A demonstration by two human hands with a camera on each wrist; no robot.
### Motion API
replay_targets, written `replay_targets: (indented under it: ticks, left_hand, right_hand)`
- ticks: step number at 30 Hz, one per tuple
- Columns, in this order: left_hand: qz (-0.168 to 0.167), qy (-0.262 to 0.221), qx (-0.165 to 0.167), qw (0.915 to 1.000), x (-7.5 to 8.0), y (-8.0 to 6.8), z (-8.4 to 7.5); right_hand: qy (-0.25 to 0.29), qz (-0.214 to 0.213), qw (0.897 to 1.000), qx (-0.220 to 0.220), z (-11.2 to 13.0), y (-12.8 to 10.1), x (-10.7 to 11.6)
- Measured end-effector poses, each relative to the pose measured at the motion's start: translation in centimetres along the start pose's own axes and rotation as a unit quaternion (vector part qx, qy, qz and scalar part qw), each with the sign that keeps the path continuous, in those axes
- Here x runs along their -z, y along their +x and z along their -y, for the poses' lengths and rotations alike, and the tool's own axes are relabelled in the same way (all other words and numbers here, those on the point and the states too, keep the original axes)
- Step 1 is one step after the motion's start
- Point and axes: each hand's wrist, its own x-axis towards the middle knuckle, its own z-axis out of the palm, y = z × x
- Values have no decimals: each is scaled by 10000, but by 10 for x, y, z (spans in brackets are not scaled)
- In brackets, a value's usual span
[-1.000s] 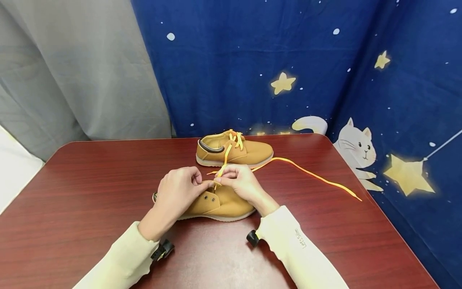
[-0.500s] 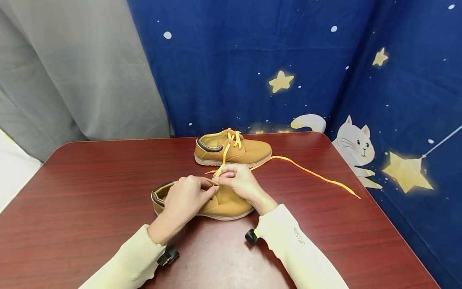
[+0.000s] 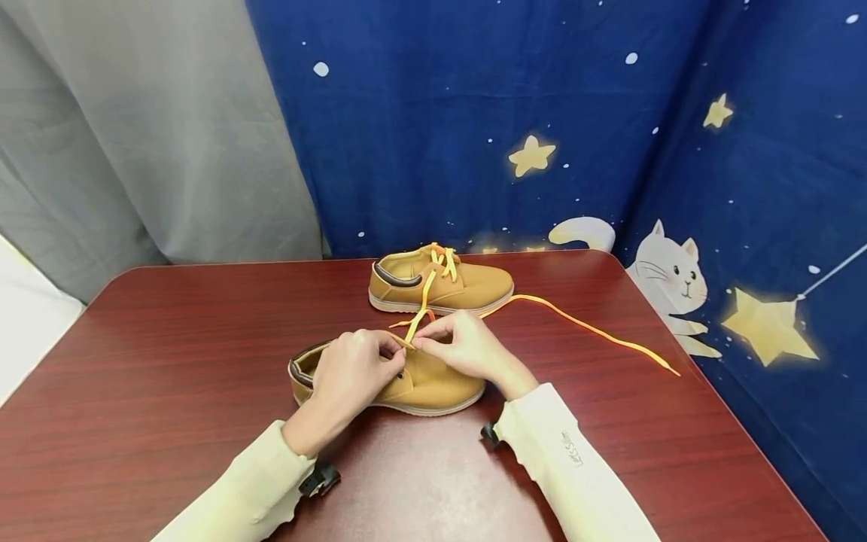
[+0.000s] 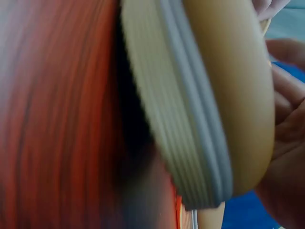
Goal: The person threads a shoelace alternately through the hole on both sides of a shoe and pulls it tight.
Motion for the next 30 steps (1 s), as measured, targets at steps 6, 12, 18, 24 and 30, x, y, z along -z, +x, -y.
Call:
replay_targets:
  ticks: [6,12,18,24,30]
  left_hand:
    - [29,-26,19,10000,3,1,-2]
    - [62,-62,89,9999,5,0,-3]
    - [255,-346,230,9988,13,0,-5]
    - [795,-812,493,9923,25,0,-5]
    - [1227,-1425,714,9796,36,-4,-3]
  right_hand:
    - [-575,-92,9917,1144,-2,-4,1]
    - [-880,-245,9865,1360,-1,-2,-2]
    - [-923,-328,9863,1326,-2,-1,-2]
    - [-890,-353,9861,1357,-3,0,-3]
    - [-910,-438,9857,1352,-3,1,-4]
